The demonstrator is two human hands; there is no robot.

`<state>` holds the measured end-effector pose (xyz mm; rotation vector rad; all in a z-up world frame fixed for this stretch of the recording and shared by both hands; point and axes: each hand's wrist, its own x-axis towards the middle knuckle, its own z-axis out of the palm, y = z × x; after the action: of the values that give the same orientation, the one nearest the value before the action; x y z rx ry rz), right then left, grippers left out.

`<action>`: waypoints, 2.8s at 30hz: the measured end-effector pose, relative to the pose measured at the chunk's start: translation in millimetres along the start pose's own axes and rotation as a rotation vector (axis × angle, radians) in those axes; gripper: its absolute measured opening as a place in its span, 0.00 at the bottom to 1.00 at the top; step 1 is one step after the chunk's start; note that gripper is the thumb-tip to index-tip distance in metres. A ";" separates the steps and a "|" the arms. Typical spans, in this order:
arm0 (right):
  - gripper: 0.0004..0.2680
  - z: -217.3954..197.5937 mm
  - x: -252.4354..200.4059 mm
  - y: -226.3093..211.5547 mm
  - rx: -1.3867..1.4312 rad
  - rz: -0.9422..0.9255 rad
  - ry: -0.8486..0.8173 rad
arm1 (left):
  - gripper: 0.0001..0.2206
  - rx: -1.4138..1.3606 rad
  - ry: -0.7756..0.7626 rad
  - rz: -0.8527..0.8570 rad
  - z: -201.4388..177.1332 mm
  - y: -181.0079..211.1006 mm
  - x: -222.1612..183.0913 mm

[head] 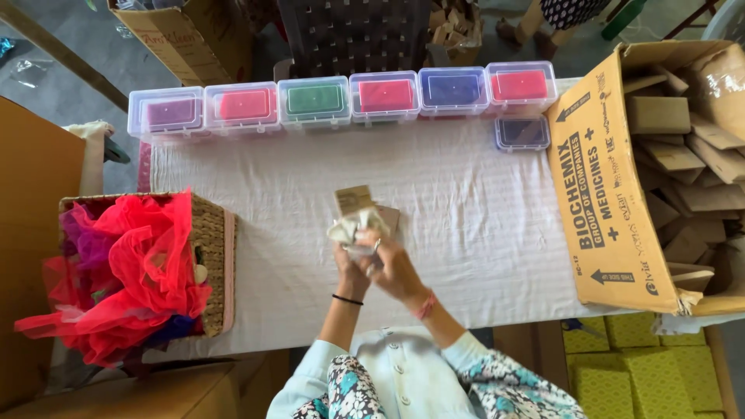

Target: The person wipes small cardboard boxes with a white cloth, then wraps one box in gray netting fabric and folds the fabric around it. They place the wrapped box into a clear plastic container, close the lid, and put the container into a cardboard shipping carton.

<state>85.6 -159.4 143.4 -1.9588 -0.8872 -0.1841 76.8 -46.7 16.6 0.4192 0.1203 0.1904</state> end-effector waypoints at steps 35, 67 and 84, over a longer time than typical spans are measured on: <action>0.20 14.2 -18.9 21.5 0.667 0.574 0.263 | 0.22 0.673 0.329 0.097 30.9 -16.8 -11.4; 0.22 3.1 -9.4 7.4 0.023 0.222 0.012 | 0.28 0.199 0.360 -0.201 29.6 7.2 -0.5; 0.16 -17.5 30.9 27.1 -0.126 0.210 0.118 | 0.19 0.906 0.162 -0.127 61.4 21.5 -10.8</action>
<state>129.6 -165.8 148.2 -2.1196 -0.6007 -0.2355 72.3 -53.8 82.0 1.2954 0.3961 0.0326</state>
